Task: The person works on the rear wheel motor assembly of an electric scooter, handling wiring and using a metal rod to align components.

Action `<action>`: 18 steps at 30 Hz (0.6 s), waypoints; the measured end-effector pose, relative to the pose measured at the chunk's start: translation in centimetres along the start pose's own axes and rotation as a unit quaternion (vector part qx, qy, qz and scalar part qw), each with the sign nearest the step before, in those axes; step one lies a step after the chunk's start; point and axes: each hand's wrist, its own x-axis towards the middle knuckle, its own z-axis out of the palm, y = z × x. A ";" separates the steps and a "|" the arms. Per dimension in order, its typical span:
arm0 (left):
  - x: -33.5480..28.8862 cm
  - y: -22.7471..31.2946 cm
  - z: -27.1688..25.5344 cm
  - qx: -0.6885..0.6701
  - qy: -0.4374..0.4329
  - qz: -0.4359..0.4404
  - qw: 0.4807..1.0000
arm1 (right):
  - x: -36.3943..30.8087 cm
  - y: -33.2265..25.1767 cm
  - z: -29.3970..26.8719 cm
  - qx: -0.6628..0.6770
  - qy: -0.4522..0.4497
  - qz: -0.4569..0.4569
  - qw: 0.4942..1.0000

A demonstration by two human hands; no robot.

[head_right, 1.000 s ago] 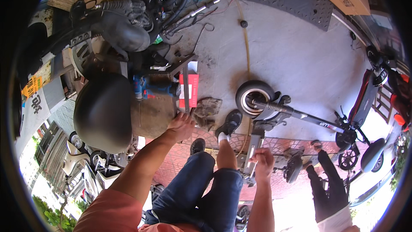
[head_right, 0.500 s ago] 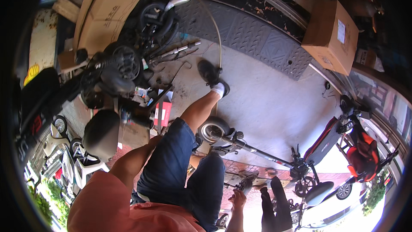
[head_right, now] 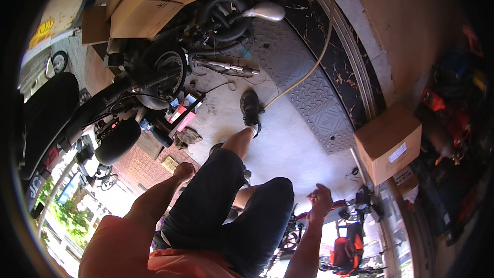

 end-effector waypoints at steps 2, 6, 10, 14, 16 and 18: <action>-1.1 2.7 1.0 -0.197 0.008 0.002 0.980 | 3.2 -6.4 3.2 -0.075 -0.043 -0.086 0.993; -3.2 11.0 -2.1 -0.509 0.084 -0.095 0.851 | 8.6 -16.2 12.3 -0.167 -0.135 -0.172 0.962; -5.4 19.5 -9.4 -0.728 0.137 -0.065 0.669 | 13.6 -22.6 22.9 -0.269 -0.294 -0.188 0.898; -5.3 27.6 -16.3 -0.764 0.252 0.066 0.591 | 17.0 -25.6 35.7 -0.431 -0.453 -0.243 0.742; -5.5 32.7 -18.8 -0.795 0.220 0.094 0.558 | 18.0 -25.8 40.9 -0.508 -0.499 -0.288 0.640; -3.0 36.5 -19.6 -0.771 0.203 0.143 0.586 | 20.1 -25.6 45.8 -0.566 -0.535 -0.302 0.550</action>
